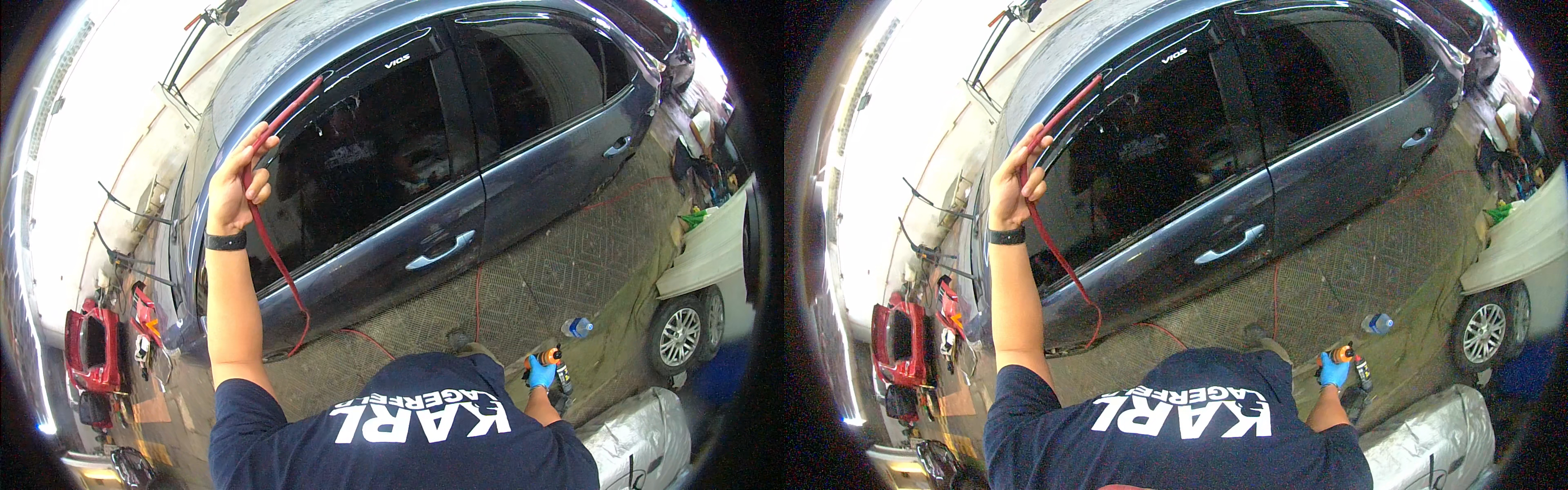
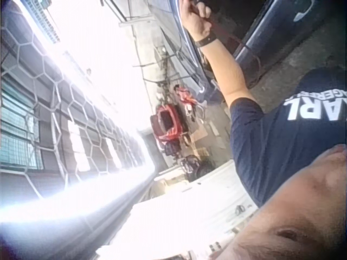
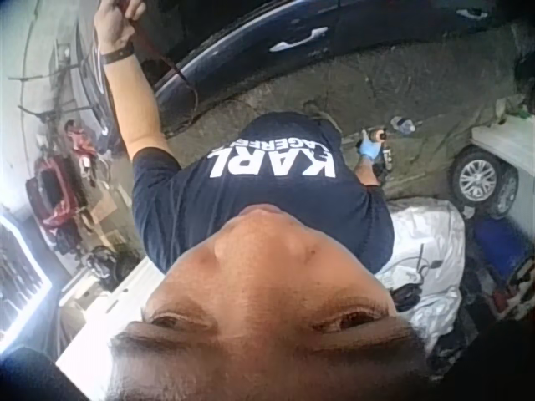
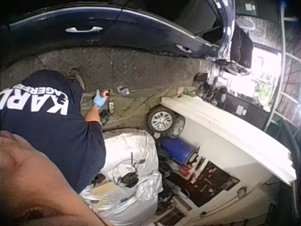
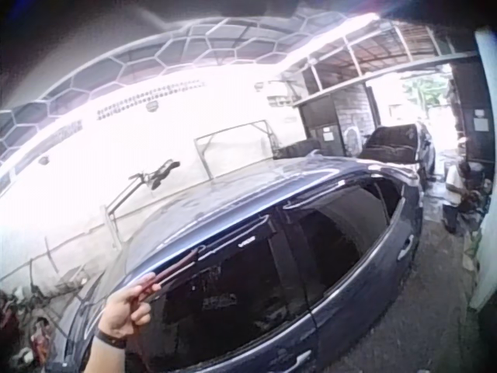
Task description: The person wipes the side windows of a dark sedan with a cloth while holding a spray bottle. They then use a red air hose to blow air along the window edges and door seals.
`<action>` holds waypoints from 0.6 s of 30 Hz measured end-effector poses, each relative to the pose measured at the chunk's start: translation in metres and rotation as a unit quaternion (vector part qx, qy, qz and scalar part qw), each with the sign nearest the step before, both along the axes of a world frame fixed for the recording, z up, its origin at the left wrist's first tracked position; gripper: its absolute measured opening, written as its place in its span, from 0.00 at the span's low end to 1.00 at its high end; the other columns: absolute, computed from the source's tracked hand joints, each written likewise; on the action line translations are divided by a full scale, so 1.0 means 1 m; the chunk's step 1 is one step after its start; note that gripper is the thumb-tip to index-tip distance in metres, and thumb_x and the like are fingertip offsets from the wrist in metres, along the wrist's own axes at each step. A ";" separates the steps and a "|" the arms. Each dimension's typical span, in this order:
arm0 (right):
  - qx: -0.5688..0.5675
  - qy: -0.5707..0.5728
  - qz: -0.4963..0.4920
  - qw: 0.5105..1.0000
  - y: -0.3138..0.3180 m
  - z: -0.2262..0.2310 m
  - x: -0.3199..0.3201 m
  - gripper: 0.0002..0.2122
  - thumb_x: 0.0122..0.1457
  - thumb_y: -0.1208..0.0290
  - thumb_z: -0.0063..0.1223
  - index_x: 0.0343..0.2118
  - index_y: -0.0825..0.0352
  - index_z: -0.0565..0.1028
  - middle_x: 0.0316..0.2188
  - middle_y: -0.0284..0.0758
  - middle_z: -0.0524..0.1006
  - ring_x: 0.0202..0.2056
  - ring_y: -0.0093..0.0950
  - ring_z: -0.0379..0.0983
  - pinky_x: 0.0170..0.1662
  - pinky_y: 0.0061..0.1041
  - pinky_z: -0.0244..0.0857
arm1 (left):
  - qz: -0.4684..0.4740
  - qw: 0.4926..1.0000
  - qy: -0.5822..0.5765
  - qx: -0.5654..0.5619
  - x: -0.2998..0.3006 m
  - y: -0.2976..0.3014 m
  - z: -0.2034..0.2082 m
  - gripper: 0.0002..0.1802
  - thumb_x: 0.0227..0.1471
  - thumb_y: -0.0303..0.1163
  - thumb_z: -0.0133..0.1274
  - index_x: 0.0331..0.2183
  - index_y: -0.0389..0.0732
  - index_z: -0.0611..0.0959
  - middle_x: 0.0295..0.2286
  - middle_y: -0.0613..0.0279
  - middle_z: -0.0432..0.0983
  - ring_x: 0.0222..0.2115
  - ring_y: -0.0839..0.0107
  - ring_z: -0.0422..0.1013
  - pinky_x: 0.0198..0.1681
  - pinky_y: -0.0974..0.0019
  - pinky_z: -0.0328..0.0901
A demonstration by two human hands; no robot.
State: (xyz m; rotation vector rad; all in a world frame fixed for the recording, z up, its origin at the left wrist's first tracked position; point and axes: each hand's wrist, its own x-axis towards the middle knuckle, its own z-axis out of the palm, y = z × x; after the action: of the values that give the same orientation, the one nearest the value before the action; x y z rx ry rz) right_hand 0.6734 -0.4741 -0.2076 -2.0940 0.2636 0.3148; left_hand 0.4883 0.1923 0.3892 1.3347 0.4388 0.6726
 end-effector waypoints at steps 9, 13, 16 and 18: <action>-0.004 -0.005 0.001 1.000 0.003 0.010 0.001 0.26 0.48 0.70 0.75 0.49 0.72 0.75 0.43 0.39 0.82 0.41 0.33 0.80 0.49 0.36 0.74 | -0.008 1.000 0.013 0.000 0.025 -0.003 0.004 0.28 0.69 0.36 0.43 0.66 0.40 0.68 0.53 0.61 0.77 0.14 0.84 0.56 0.17 0.76 0.52; -0.012 -0.007 -0.001 1.000 0.000 0.004 0.004 0.26 0.48 0.70 0.75 0.48 0.72 0.75 0.42 0.39 0.82 0.41 0.33 0.80 0.48 0.36 0.74 | -0.012 1.000 0.012 0.003 0.037 -0.005 0.005 0.28 0.69 0.37 0.43 0.66 0.40 0.68 0.53 0.61 0.77 0.14 0.84 0.56 0.18 0.76 0.52; -0.035 -0.001 -0.010 0.999 -0.002 -0.004 0.007 0.26 0.48 0.70 0.75 0.48 0.72 0.75 0.42 0.39 0.82 0.41 0.32 0.80 0.48 0.36 0.74 | -0.014 1.000 0.013 0.006 0.047 -0.006 0.007 0.28 0.68 0.37 0.43 0.66 0.41 0.68 0.53 0.60 0.77 0.14 0.84 0.56 0.18 0.77 0.52; -0.036 -0.003 -0.010 0.999 -0.004 -0.007 0.007 0.26 0.48 0.70 0.76 0.48 0.72 0.75 0.42 0.38 0.82 0.41 0.32 0.80 0.48 0.36 0.74 | -0.015 1.000 0.014 0.007 0.052 -0.010 0.007 0.28 0.68 0.37 0.44 0.66 0.41 0.69 0.53 0.60 0.77 0.14 0.84 0.56 0.18 0.77 0.53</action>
State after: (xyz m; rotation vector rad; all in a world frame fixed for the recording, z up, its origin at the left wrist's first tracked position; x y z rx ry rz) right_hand 0.6805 -0.4785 -0.2150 -2.1621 0.2946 0.2906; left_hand 0.5408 0.1826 0.3961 1.3630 0.4361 0.6345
